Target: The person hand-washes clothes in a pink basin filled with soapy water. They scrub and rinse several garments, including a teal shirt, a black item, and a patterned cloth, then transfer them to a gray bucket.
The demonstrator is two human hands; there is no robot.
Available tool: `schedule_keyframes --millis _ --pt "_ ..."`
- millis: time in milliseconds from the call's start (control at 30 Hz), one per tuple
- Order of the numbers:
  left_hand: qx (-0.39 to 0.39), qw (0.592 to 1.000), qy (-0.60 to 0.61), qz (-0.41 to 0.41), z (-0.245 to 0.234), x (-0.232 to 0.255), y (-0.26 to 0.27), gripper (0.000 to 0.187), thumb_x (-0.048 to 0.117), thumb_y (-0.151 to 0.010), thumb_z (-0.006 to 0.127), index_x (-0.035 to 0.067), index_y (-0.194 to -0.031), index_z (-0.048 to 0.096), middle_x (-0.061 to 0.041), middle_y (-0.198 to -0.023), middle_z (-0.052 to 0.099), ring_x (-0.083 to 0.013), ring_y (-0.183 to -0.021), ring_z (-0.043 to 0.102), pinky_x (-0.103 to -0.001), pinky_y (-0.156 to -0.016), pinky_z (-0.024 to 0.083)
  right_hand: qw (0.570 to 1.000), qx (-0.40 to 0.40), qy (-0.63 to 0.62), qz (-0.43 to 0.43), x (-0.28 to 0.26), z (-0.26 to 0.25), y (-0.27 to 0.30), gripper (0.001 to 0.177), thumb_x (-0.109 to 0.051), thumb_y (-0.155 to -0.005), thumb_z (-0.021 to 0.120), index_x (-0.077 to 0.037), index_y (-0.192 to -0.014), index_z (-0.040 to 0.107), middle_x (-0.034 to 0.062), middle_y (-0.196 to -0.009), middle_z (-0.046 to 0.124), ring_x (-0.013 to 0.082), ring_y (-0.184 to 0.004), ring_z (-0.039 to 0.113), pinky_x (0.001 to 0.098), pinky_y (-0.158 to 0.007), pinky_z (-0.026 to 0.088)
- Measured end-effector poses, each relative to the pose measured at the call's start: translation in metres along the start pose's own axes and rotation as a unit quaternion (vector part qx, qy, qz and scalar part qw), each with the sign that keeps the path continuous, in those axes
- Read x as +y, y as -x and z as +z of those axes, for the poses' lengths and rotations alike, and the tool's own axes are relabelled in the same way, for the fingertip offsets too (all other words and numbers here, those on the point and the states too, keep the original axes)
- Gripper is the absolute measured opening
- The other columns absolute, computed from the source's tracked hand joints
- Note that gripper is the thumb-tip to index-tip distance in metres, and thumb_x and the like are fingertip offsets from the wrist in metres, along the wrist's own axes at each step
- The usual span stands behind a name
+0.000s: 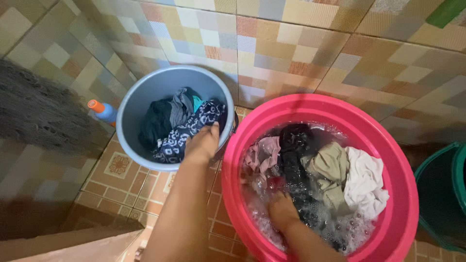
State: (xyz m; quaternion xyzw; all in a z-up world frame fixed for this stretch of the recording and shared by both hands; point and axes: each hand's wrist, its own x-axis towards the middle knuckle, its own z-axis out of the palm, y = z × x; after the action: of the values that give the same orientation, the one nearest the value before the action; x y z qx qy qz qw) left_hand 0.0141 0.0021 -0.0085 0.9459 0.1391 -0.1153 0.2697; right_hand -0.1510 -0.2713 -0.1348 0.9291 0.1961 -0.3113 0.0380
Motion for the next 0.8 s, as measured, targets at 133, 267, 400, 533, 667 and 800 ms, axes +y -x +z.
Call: schedule_keyframes --millis 133,267,400,533,667,800 --pt "-0.086 0.995 -0.015 -0.051 -0.016 0.012 0.002 0.075 0.062 -0.101 0.014 0.017 -0.137 0.062 -0.018 -0.143 0.055 -0.0404 -0.135 0.048 -0.052 -0.12 0.026 0.984 -0.008 -0.175 -0.03 0.025 -0.047 0.025 0.044 -0.03 -0.071 0.085 -0.014 -0.11 0.071 0.0086 -0.116 0.07 0.0288 -0.115 0.063 0.0409 -0.104 0.047" --pt "0.104 0.992 0.016 0.07 -0.023 0.027 0.044 0.057 0.047 -0.105 0.035 0.009 -0.123 0.072 -0.02 -0.124 0.068 -0.0417 -0.119 0.062 -0.051 -0.106 0.044 0.934 0.026 -0.357 0.011 0.054 -0.117 0.064 0.049 -0.031 -0.062 0.092 -0.01 -0.101 0.069 0.008 -0.097 0.078 0.024 -0.095 0.074 0.0377 -0.088 0.056" --pt "0.317 0.838 0.145 0.42 -0.01 0.038 0.094 0.028 0.022 -0.092 0.062 0.003 -0.112 0.067 -0.018 -0.111 0.069 -0.0404 -0.106 0.063 -0.05 -0.098 0.047 0.898 0.18 -0.398 -0.049 0.085 -0.216 0.126 0.028 -0.016 -0.071 0.082 -0.001 -0.092 0.07 0.0119 -0.087 0.071 0.0207 -0.088 0.066 0.0383 -0.077 0.056" --pt "-0.113 0.779 0.512 0.343 0.021 0.088 0.143 0.043 0.032 -0.106 0.042 0.004 -0.133 0.063 -0.014 -0.13 0.068 -0.0246 -0.126 0.063 -0.036 -0.111 0.045 0.805 0.238 -0.526 -0.139 0.096 -0.289 0.195 0.022 -0.001 -0.075 0.069 0.0 -0.096 0.065 0.0113 -0.094 0.076 0.0159 -0.089 0.067 0.0315 -0.079 0.052" --pt "-0.204 0.711 0.574 0.351 0.025 0.133 0.183 0.056 0.031 -0.091 0.064 0.004 -0.138 0.052 -0.012 -0.131 0.062 -0.0192 -0.126 0.057 -0.034 -0.11 0.044 0.659 0.332 -0.663 -0.13 0.098 -0.315 0.233 0.036 -0.004 -0.079 0.073 -0.006 -0.109 0.053 0.0112 -0.104 0.07 0.0194 -0.095 0.07 0.0364 -0.084 0.058" --pt "-0.102 0.839 0.417 0.335 0.019 0.144 0.196 0.056 0.028 -0.08 0.071 0.0 -0.127 0.061 -0.018 -0.115 0.07 -0.026 -0.108 0.067 -0.038 -0.095 0.053 0.673 0.424 -0.606 -0.007 0.117 -0.301 0.227 0.057 -0.007 -0.077 0.079 -0.009 -0.126 0.051 0.0102 -0.113 0.065 0.021 -0.1 0.068 0.0388 -0.083 0.059"
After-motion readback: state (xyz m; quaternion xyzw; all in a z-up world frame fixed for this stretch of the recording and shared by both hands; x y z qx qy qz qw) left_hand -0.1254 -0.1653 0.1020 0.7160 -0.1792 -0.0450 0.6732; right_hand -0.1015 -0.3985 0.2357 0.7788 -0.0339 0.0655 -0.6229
